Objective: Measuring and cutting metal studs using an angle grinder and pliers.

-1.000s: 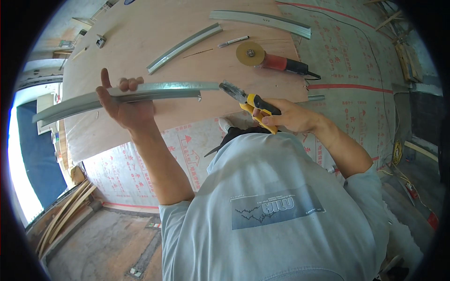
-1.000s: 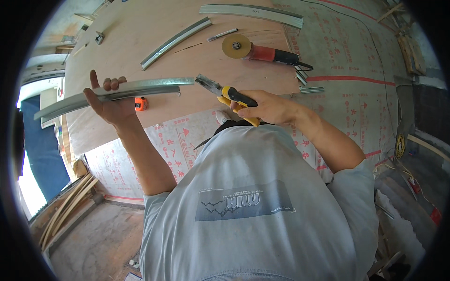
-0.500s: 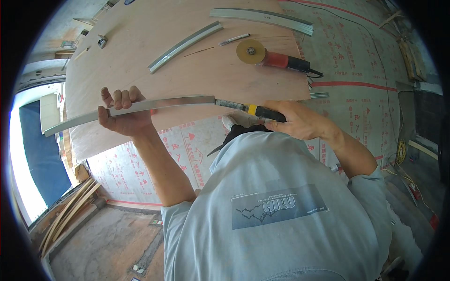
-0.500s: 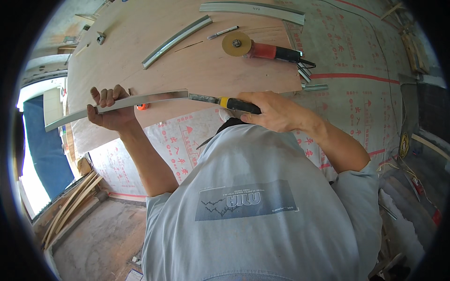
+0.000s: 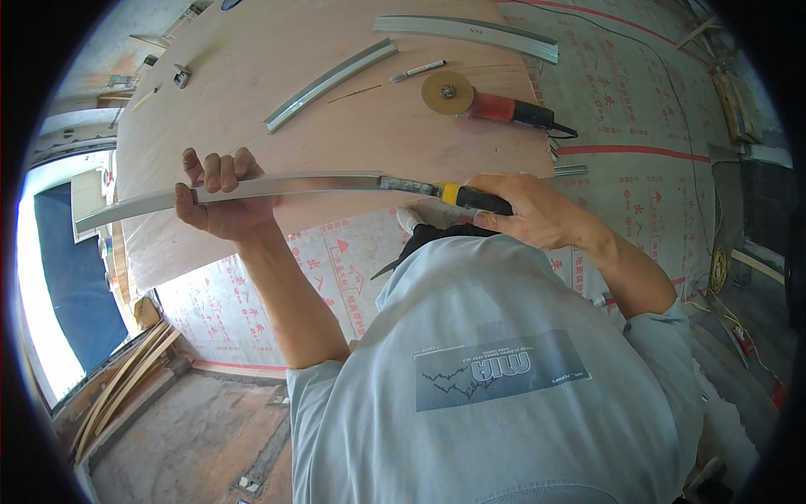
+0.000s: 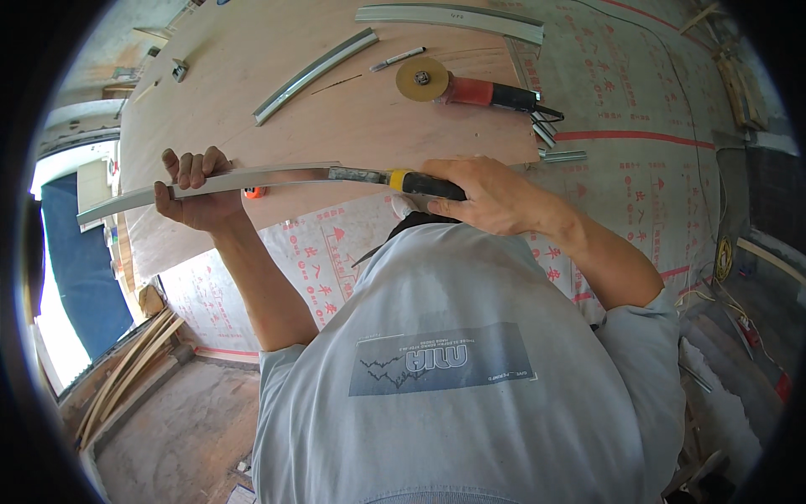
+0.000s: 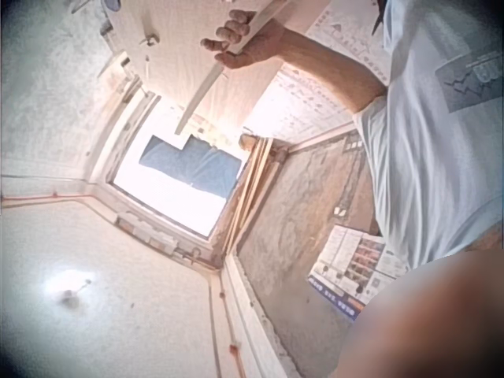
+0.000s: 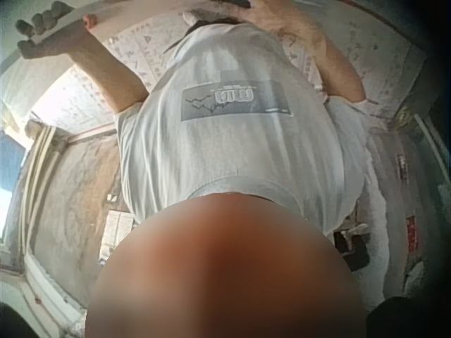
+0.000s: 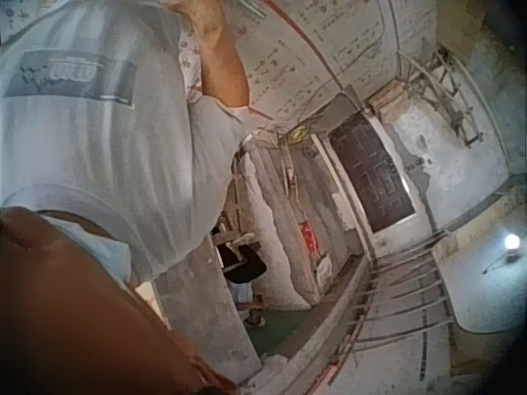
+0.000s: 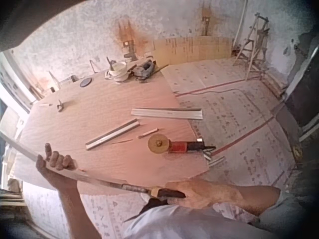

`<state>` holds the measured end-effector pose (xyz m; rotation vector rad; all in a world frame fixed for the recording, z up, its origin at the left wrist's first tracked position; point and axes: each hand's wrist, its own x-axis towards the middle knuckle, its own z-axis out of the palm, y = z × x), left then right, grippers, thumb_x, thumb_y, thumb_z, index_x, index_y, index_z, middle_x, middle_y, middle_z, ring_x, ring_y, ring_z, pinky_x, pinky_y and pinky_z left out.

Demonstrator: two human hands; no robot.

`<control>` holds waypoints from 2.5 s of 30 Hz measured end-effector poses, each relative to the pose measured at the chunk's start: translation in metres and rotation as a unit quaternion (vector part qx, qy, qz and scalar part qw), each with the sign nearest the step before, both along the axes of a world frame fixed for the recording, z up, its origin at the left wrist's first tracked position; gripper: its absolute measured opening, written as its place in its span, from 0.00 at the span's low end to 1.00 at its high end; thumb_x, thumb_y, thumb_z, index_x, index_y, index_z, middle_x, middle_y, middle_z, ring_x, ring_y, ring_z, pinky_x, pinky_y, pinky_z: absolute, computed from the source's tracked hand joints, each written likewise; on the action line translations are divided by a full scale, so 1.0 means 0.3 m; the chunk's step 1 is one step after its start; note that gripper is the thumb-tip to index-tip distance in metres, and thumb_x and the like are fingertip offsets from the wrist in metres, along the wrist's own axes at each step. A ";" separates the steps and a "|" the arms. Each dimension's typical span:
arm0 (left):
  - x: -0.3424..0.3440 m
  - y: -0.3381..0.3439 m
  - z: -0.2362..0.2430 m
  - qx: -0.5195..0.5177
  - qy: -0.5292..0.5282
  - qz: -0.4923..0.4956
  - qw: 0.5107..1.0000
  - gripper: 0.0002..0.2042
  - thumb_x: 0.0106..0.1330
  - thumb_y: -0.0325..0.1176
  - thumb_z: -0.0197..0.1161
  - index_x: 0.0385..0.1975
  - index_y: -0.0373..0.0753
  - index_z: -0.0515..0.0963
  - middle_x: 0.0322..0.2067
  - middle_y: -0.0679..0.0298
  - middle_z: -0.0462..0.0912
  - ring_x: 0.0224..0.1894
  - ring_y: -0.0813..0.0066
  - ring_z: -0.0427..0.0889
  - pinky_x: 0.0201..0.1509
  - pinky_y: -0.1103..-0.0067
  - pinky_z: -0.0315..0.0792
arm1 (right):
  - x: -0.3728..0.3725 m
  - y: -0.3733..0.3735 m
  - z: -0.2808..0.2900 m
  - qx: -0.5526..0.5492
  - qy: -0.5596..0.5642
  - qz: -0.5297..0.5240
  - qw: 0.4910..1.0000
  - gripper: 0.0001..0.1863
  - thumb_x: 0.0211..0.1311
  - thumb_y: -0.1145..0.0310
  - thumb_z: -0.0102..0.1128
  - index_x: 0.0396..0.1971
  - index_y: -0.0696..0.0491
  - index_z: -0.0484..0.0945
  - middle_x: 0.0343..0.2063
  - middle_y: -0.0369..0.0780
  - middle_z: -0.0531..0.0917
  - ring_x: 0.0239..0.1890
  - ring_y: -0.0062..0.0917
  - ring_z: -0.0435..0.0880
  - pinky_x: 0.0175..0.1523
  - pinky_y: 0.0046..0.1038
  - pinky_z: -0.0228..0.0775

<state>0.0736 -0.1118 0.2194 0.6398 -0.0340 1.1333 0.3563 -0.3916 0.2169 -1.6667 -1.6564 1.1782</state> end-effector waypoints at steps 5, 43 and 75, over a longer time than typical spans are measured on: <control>0.019 -0.013 -0.004 -0.005 -0.005 -0.009 1.000 0.21 0.66 0.44 0.63 0.51 0.34 0.79 0.20 0.65 0.81 0.20 0.80 0.76 0.33 0.78 0.64 | -0.005 -0.010 -0.009 0.027 -0.011 0.004 1.000 0.20 0.68 0.61 0.63 0.54 0.56 0.75 0.45 0.47 0.79 0.49 0.45 0.78 0.52 0.43 0.70; 0.248 -0.363 -0.189 -0.171 0.073 -0.075 0.980 0.07 0.63 0.33 0.68 0.34 0.37 0.79 0.56 0.50 0.74 0.70 0.49 0.65 0.75 0.37 0.52 | 0.056 -0.240 -0.312 -0.069 0.720 0.026 0.690 0.17 0.67 0.61 0.68 0.48 0.54 0.75 0.70 0.49 0.67 0.74 0.37 0.64 0.74 0.38 0.55; 0.369 -0.365 -0.214 -0.137 0.076 -0.039 0.987 0.07 0.61 0.36 0.69 0.32 0.40 0.81 0.46 0.53 0.75 0.65 0.51 0.69 0.75 0.42 0.60 | 0.085 -0.163 -0.089 -0.066 0.731 -0.147 0.663 0.22 0.55 0.71 0.57 0.53 0.47 0.74 0.70 0.47 0.66 0.67 0.47 0.73 0.64 0.54 0.72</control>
